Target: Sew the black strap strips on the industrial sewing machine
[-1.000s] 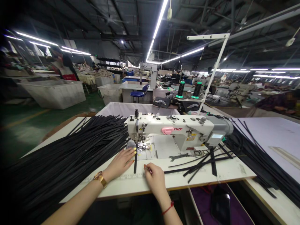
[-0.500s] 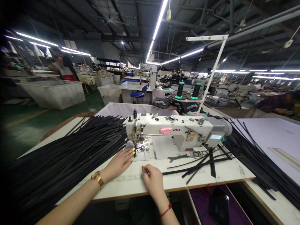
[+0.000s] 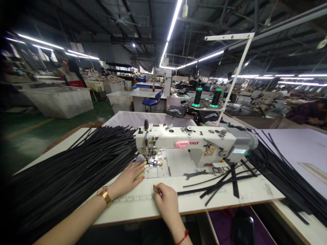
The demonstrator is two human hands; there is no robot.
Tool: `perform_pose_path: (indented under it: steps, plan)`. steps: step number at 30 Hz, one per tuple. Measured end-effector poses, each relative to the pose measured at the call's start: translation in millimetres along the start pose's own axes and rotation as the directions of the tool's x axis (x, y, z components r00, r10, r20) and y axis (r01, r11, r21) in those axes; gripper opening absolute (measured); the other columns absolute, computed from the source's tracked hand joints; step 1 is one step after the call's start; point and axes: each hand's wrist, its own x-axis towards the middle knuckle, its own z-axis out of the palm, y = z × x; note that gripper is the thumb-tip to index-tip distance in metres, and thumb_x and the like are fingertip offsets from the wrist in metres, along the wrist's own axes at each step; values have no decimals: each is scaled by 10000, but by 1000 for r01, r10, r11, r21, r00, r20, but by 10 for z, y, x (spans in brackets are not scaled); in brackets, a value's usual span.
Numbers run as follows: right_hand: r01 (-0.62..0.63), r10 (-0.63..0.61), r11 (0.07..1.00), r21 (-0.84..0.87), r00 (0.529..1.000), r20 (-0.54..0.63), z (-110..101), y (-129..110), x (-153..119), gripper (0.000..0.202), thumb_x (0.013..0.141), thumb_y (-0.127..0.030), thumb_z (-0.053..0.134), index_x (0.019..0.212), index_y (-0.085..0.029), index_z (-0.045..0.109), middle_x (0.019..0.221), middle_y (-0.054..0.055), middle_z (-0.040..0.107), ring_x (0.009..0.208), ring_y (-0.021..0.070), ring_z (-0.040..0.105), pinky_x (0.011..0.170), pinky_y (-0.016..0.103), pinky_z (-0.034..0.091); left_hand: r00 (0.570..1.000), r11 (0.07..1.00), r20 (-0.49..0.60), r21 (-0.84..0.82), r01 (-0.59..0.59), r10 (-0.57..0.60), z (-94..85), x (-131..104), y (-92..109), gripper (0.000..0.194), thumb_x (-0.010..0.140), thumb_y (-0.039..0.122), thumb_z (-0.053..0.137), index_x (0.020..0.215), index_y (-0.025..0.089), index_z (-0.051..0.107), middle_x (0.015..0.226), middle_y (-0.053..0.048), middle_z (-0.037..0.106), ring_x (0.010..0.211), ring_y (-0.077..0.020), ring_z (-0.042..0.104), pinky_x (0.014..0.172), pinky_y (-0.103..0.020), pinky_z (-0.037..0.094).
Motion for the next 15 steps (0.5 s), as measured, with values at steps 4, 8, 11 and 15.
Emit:
perform_pose_path:
  steps: [4,8,11,15]
  plan:
    - [-2,2,1000,-9,1000,1,6,11,5,164,845,-185,492,706,-211,575,615,-24,583,597,136,519,585,241,308,1000,1000,15,12,-6,5,1,16,-3,455,952,345,466,1395,237,461,1480,-75,446,1386,-262,364,1156,-527,235]
    - [1,-1,1000,-6,1000,4,1,6,13,171,849,-191,487,704,-211,574,617,-22,585,597,137,523,587,245,315,1000,1000,-4,-5,-20,20,-5,9,0,454,944,353,483,1384,243,473,1466,-72,466,1368,-275,388,1154,-534,231]
    - [-7,7,1000,9,1000,7,-7,7,11,168,845,-184,485,708,-212,578,624,-20,596,599,139,532,589,244,322,999,999,-25,-10,-33,33,-67,59,-55,414,939,344,496,1341,245,522,1417,-64,524,1332,-270,434,1143,-515,264]
    - [0,0,1000,21,1000,10,-7,24,9,168,848,-193,486,708,-214,577,629,-16,599,601,144,536,589,247,330,996,999,-75,7,-45,46,-248,361,-246,284,951,224,427,1092,190,671,1193,-97,659,1144,-257,574,1024,-435,416]
